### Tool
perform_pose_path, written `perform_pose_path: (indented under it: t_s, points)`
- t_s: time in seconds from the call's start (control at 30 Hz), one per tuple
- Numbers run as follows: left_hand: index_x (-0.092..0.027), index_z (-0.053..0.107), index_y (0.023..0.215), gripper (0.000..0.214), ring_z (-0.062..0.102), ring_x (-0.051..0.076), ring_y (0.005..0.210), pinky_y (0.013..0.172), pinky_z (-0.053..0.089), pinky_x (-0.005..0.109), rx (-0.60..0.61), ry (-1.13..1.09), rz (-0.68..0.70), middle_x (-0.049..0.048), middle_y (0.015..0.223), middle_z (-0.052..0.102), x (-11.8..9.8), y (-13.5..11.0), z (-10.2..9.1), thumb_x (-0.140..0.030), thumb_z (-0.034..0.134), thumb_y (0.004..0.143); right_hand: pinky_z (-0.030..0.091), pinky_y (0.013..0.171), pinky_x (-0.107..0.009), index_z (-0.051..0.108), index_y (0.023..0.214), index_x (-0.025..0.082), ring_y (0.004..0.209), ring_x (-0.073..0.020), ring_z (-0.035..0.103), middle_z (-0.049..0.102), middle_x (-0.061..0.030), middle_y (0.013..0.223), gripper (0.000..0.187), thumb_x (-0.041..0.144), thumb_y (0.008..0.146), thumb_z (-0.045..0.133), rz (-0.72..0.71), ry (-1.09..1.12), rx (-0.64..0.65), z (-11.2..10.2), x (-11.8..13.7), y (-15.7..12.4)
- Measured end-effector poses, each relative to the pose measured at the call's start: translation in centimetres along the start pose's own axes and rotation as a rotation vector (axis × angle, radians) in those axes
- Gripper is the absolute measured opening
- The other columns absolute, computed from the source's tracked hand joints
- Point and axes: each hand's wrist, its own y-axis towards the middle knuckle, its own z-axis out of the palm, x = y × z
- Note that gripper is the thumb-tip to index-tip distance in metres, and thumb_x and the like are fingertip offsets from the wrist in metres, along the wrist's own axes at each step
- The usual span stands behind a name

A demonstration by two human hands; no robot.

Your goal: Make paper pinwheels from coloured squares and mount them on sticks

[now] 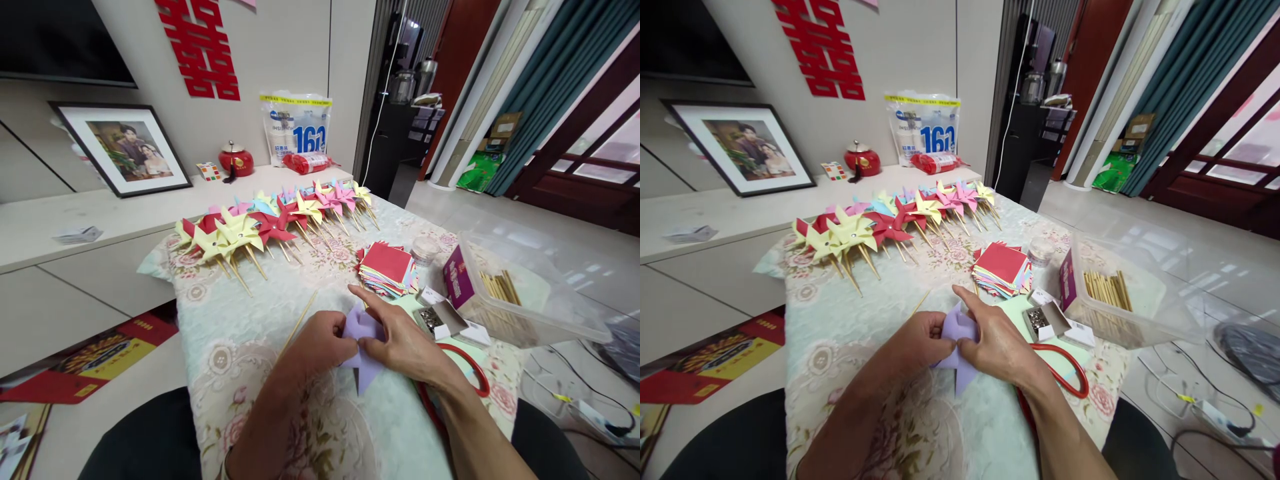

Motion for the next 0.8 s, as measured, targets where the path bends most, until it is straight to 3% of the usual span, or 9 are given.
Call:
perform_pose_path:
  t_s: [0.13, 0.3, 0.43, 0.57, 0.67, 0.8]
  points:
    - [-0.014, 0.065, 0.068, 0.01, 0.046, 0.012, 0.054, 0.051, 0.029, 0.024, 0.065, 0.085, -0.007, -0.001, 0.061, 0.058, -0.6, 0.0, 0.1, -0.018, 0.066, 0.06, 0.041, 0.064, -0.027, 0.044, 0.152, 0.026, 0.069, -0.0162, 0.055, 0.066, 0.0002, 0.087, 0.088, 0.008, 0.067, 0.059, 0.0, 0.031, -0.049, 0.0, 0.1, 0.0]
    - [-0.013, 0.068, 0.089, 0.031, 0.055, 0.014, 0.059, 0.059, 0.04, 0.026, 0.019, -0.163, -0.02, 0.0026, 0.07, 0.065, -2.1, -0.7, -0.3, -0.035, 0.075, 0.068, 0.041, 0.057, -0.025, 0.043, 0.15, 0.025, 0.064, -0.0141, 0.052, 0.063, 0.0007, 0.087, 0.083, 0.013, 0.07, 0.061, 0.051, 0.344, -0.109, -0.1, -0.1, 0.1]
    - [-0.015, 0.069, 0.101, 0.04, 0.057, 0.014, 0.065, 0.06, 0.043, 0.025, -0.025, -0.356, 0.056, 0.0039, 0.078, 0.067, -3.0, -1.1, 0.0, -0.044, 0.072, 0.074, 0.047, 0.062, -0.026, 0.041, 0.15, 0.022, 0.074, -0.0169, 0.059, 0.065, -0.0014, 0.091, 0.082, 0.019, 0.072, 0.066, 0.069, 0.616, -0.265, 0.1, -0.3, 0.3]
    - [-0.015, 0.068, 0.103, 0.042, 0.065, 0.019, 0.078, 0.071, 0.049, 0.029, 0.045, -0.452, 0.069, 0.0085, 0.091, 0.073, -2.8, -0.9, 1.0, -0.038, 0.078, 0.07, 0.047, 0.063, -0.026, 0.044, 0.147, 0.02, 0.075, -0.0175, 0.061, 0.069, -0.0025, 0.094, 0.081, 0.024, 0.07, 0.069, 0.096, 0.659, -0.412, 0.5, -0.1, 0.5]
    - [-0.014, 0.068, 0.104, 0.049, 0.07, 0.024, 0.086, 0.083, 0.052, 0.034, -0.007, -0.509, 0.055, 0.0094, 0.093, 0.076, -2.2, -0.4, 1.9, -0.031, 0.084, 0.061, 0.048, 0.065, -0.027, 0.046, 0.144, 0.019, 0.078, -0.0187, 0.063, 0.07, -0.0036, 0.096, 0.077, 0.026, 0.071, 0.069, 0.082, 0.648, -0.459, 1.0, 0.1, 0.6]
    - [-0.012, 0.071, 0.102, 0.048, 0.072, 0.026, 0.083, 0.08, 0.053, 0.035, -0.068, -0.532, 0.034, 0.0082, 0.085, 0.077, -2.0, -0.3, 2.7, -0.029, 0.083, 0.059, 0.05, 0.072, -0.029, 0.047, 0.142, 0.018, 0.085, -0.021, 0.065, 0.07, -0.0053, 0.101, 0.076, 0.028, 0.07, 0.07, 0.078, 0.638, -0.486, 1.4, 0.5, 0.7]
